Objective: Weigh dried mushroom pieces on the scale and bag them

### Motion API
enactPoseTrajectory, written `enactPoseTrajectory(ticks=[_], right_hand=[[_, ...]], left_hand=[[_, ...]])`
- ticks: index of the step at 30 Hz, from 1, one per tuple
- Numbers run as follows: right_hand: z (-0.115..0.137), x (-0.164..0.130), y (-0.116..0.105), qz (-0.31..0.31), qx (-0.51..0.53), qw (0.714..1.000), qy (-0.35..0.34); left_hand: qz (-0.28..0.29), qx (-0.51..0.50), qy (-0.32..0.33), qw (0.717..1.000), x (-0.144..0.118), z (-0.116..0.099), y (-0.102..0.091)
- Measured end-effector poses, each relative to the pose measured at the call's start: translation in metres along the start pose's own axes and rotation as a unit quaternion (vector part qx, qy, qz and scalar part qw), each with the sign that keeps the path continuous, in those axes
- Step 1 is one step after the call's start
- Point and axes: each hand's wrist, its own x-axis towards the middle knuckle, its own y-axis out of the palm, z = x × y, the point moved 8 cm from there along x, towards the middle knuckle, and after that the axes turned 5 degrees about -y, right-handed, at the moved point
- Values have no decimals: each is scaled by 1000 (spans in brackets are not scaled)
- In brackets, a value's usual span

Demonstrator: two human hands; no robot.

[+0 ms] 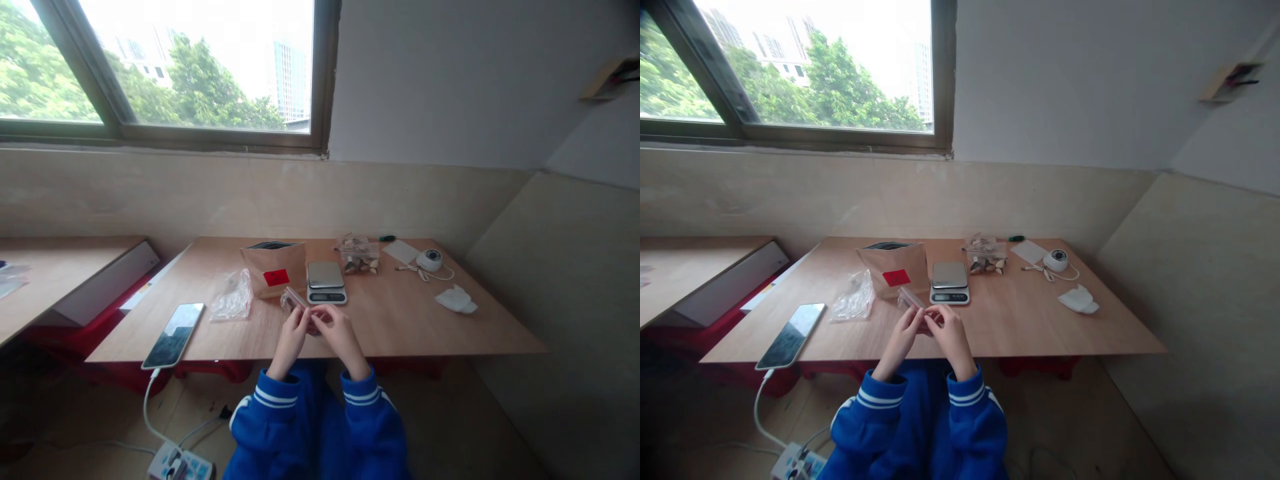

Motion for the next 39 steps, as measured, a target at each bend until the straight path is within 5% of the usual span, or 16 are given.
enactPoseTrajectory(ticks=[12,17,19,24,29,34,39], right_hand=[[18,4,-1,-65,37,997,17],[3,3,-48,-250,-43,966,53],[8,10,-62,-268,-35,962,43],[38,47,-50,-180,17,983,-28],[20,78,1,-17,90,996,11],[27,70,1,-95,-45,990,-90],[28,66,44,137,-65,979,-140]], left_hand=[[-6,65,71,995,-12,-39,-4],[39,93,81,992,-30,-47,-11],[49,76,87,992,-31,-46,-19],[26,-137,56,989,-5,-13,-38],[53,-160,-12,986,25,35,-25],[6,-147,-24,989,42,49,-29],[-15,-107,10,994,47,45,-38]])
